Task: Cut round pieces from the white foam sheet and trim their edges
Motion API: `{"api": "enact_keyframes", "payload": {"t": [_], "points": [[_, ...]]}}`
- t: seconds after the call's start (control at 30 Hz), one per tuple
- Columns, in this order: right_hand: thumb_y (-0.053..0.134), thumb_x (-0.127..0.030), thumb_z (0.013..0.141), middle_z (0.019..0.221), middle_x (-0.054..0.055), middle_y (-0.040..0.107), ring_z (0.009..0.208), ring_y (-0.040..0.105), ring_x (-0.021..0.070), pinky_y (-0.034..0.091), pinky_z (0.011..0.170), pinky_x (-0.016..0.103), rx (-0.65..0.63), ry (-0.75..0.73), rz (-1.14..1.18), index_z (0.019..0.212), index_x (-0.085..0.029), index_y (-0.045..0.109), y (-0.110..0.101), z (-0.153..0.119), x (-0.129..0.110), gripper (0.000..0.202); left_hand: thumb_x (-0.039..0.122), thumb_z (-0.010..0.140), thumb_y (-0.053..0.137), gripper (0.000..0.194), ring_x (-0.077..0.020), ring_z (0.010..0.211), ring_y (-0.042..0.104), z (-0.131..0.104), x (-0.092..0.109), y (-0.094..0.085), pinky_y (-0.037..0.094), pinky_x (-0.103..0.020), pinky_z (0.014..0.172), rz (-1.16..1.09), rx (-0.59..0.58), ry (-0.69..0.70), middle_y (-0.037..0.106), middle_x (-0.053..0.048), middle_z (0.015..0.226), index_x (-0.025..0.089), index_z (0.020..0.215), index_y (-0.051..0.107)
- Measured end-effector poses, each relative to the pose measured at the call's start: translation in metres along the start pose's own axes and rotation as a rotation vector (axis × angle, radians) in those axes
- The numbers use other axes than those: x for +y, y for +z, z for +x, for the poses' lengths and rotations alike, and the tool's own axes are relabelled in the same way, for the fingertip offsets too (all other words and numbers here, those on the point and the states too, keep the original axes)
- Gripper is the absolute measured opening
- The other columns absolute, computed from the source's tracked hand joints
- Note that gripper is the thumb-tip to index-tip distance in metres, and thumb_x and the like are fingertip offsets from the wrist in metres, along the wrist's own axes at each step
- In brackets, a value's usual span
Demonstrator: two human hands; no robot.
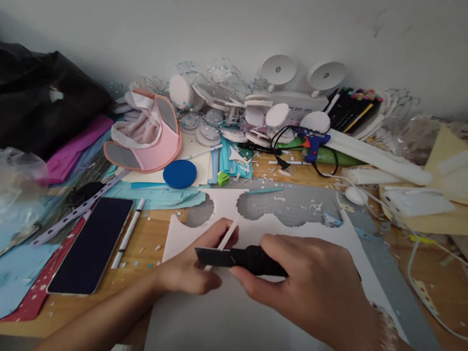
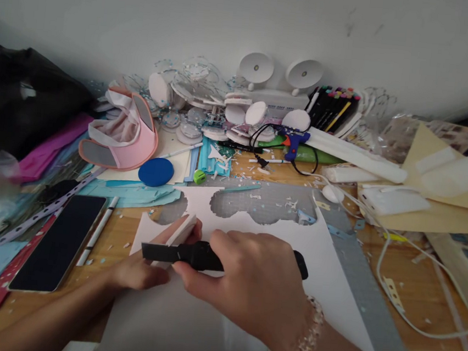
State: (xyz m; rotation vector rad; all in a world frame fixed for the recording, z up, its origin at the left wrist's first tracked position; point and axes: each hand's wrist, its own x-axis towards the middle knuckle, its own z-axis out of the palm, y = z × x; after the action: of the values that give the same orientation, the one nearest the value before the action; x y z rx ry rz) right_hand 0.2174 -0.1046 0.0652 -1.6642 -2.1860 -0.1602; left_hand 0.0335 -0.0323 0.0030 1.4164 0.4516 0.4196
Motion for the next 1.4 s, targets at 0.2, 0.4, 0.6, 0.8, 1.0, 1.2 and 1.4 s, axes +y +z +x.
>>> {"api": "enact_keyframes", "payload": {"t": [0.2,0.4,0.6,0.8,1.0,1.2,1.4], "points": [[0.050,-0.062,0.083,0.045,-0.005,0.050,0.040,0.047,0.0101,0.020,0.046,0.026,0.006,0.027,0.000,0.056,-0.020,0.048,0.004,0.001,0.006,0.050,0.021,0.049,0.052,0.048,-0.0176,0.083,0.035,-0.001,-0.002,-0.005,0.027,-0.029,0.068,-0.136,-0.068,-0.064,0.037,0.000,0.091,0.021,0.095,0.037],[0.048,-0.065,0.083,0.044,-0.005,0.050,0.040,0.047,0.0106,0.020,0.046,0.026,0.002,0.053,-0.023,0.054,-0.020,0.048,0.006,-0.001,0.013,0.053,0.028,0.055,0.061,0.049,-0.0145,0.075,0.033,0.000,-0.012,-0.010,0.024,-0.027,0.063,-0.218,-0.128,-0.016,0.038,0.000,0.086,0.020,0.098,0.041],[0.045,-0.068,0.083,0.044,-0.004,0.053,0.040,0.050,0.0121,0.019,0.047,0.026,-0.003,0.114,-0.085,0.055,-0.021,0.052,0.009,-0.004,0.022,0.054,0.027,0.058,0.060,0.048,-0.0122,0.068,0.028,-0.001,-0.021,-0.005,0.019,-0.027,0.060,-0.384,-0.129,0.055,0.035,0.001,0.081,0.019,0.102,0.041],[0.043,-0.072,0.081,0.044,-0.003,0.055,0.041,0.049,0.0123,0.018,0.046,0.025,-0.081,0.194,-0.098,0.056,-0.021,0.055,0.014,-0.006,0.030,0.057,0.029,0.055,0.059,0.048,-0.0111,0.068,0.032,0.004,-0.028,-0.005,0.021,-0.026,0.056,-0.463,-0.139,0.011,0.037,-0.001,0.090,0.019,0.099,0.043],[0.046,-0.068,0.081,0.045,-0.002,0.056,0.041,0.049,0.0123,0.018,0.046,0.024,-0.130,0.271,-0.092,0.055,-0.021,0.056,0.019,-0.003,0.032,0.054,0.031,0.051,0.062,0.050,-0.0099,0.063,0.032,0.008,-0.026,-0.004,0.021,-0.025,0.054,-0.572,-0.098,-0.037,0.039,-0.001,0.085,0.017,0.097,0.047],[0.041,-0.070,0.083,0.043,0.001,0.054,0.038,0.043,0.0136,0.016,0.043,0.024,-0.120,0.451,-0.113,0.057,-0.022,0.060,0.026,0.003,0.062,0.058,0.033,0.047,0.065,0.058,-0.0084,0.063,0.031,0.003,-0.018,-0.003,0.022,-0.023,0.055,-0.714,-0.084,-0.001,0.037,0.000,0.083,0.015,0.100,0.049],[0.038,-0.071,0.083,0.047,-0.001,0.050,0.046,0.044,0.0132,0.027,0.045,0.023,-0.062,0.580,0.122,0.054,-0.020,0.051,0.019,0.006,0.070,0.060,0.057,0.061,0.058,0.060,-0.0113,0.065,0.036,0.004,-0.009,0.004,0.024,-0.024,0.053,-0.818,-0.143,-0.011,0.042,-0.004,0.086,0.012,0.102,0.052]]}}
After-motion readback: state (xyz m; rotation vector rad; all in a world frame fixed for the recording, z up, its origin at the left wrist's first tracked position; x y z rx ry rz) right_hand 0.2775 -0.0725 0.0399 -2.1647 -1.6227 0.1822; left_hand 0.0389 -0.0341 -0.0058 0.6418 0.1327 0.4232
